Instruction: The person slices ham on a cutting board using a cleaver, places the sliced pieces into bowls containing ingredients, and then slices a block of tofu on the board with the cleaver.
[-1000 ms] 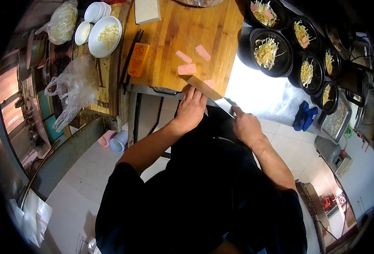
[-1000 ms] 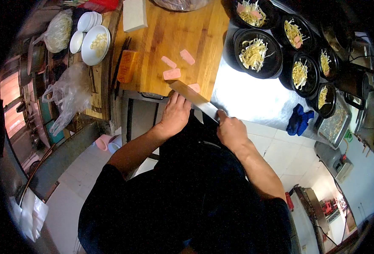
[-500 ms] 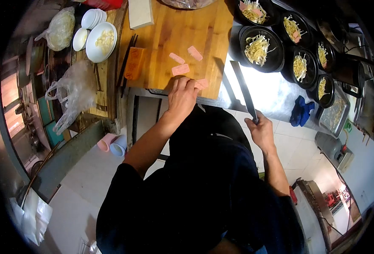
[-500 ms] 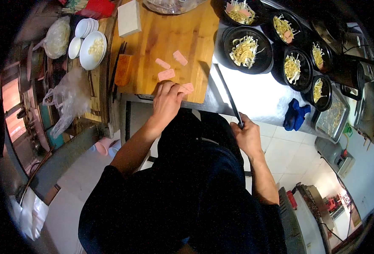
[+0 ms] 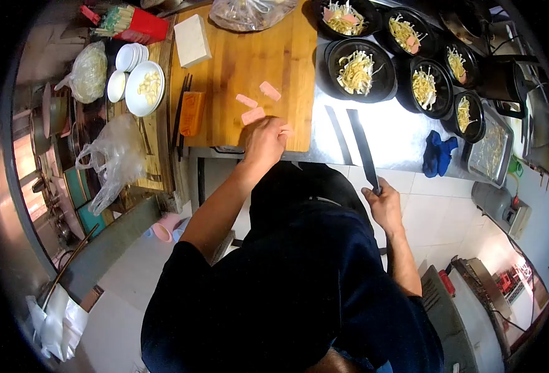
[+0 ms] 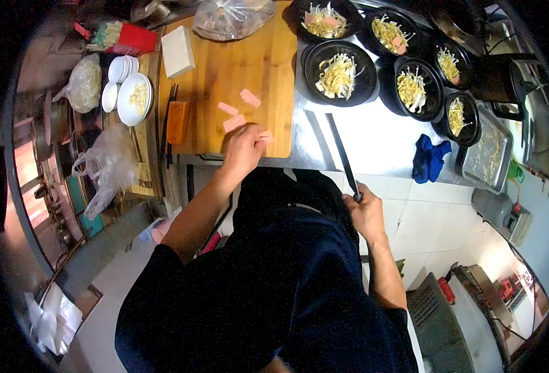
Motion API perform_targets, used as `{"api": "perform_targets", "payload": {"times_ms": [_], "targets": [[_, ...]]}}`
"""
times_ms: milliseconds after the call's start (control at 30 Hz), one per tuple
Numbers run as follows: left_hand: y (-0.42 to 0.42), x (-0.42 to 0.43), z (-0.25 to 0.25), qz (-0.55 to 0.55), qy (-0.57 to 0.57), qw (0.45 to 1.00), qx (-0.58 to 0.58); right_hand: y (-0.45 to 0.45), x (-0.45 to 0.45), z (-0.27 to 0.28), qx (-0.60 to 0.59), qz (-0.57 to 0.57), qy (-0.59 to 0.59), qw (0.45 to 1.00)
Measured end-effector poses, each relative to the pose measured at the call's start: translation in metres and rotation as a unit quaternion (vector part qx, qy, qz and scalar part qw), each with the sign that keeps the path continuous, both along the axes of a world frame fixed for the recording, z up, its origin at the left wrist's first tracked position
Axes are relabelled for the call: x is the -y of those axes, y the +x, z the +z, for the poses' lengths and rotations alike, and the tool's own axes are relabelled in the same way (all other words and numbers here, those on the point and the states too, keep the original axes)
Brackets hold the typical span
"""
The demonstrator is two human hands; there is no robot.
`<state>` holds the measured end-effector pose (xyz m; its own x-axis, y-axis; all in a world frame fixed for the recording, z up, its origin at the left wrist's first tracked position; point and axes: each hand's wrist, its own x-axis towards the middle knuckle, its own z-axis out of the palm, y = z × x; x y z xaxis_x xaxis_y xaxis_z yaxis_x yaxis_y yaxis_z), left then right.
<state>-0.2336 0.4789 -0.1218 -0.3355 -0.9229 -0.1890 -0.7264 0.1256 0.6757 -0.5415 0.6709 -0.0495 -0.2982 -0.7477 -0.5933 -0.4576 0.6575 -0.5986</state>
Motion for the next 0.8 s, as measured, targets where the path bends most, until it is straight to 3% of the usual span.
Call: {"api": "perform_targets", "payload": {"times_ms": [133, 300, 367, 433, 500, 533, 600, 733, 800], "targets": [[-0.003, 0.004, -0.017, -0.054, -0.132, 0.984, 0.104, -0.005, -0.008, -0.002, 0.003, -0.02, 0.003, 1.0], [-0.01, 0.009, -0.012, -0.09, -0.128, 0.979, 0.13, -0.013, -0.02, -0.005, -0.008, -0.032, 0.001, 0.999], [-0.015, 0.012, -0.004, -0.09, 0.0, 0.991, 0.098, -0.016, -0.019, 0.0, -0.013, -0.032, 0.018, 0.999], [-0.028, 0.017, 0.007, -0.099, -0.019, 0.993, 0.065, -0.018, -0.024, 0.002, -0.013, -0.041, 0.007, 0.999], [-0.058, 0.03, 0.052, -0.079, 0.096, 0.992, 0.026, -0.02, -0.029, 0.004, -0.012, -0.056, 0.006, 0.998], [-0.069, 0.035, 0.05, -0.083, 0.094, 0.992, 0.027, -0.021, -0.031, 0.005, -0.012, -0.066, 0.006, 0.998], [-0.095, 0.057, 0.048, -0.075, 0.078, 0.99, -0.089, -0.023, -0.038, 0.0, -0.009, -0.084, 0.001, 0.996], [-0.149, 0.12, 0.074, -0.049, 0.079, 0.993, -0.069, -0.025, -0.051, -0.01, -0.009, -0.107, -0.018, 0.994], [-0.13, 0.142, 0.057, 0.003, -0.074, 0.997, -0.033, -0.025, -0.052, -0.009, -0.014, -0.111, -0.002, 0.994]]}}
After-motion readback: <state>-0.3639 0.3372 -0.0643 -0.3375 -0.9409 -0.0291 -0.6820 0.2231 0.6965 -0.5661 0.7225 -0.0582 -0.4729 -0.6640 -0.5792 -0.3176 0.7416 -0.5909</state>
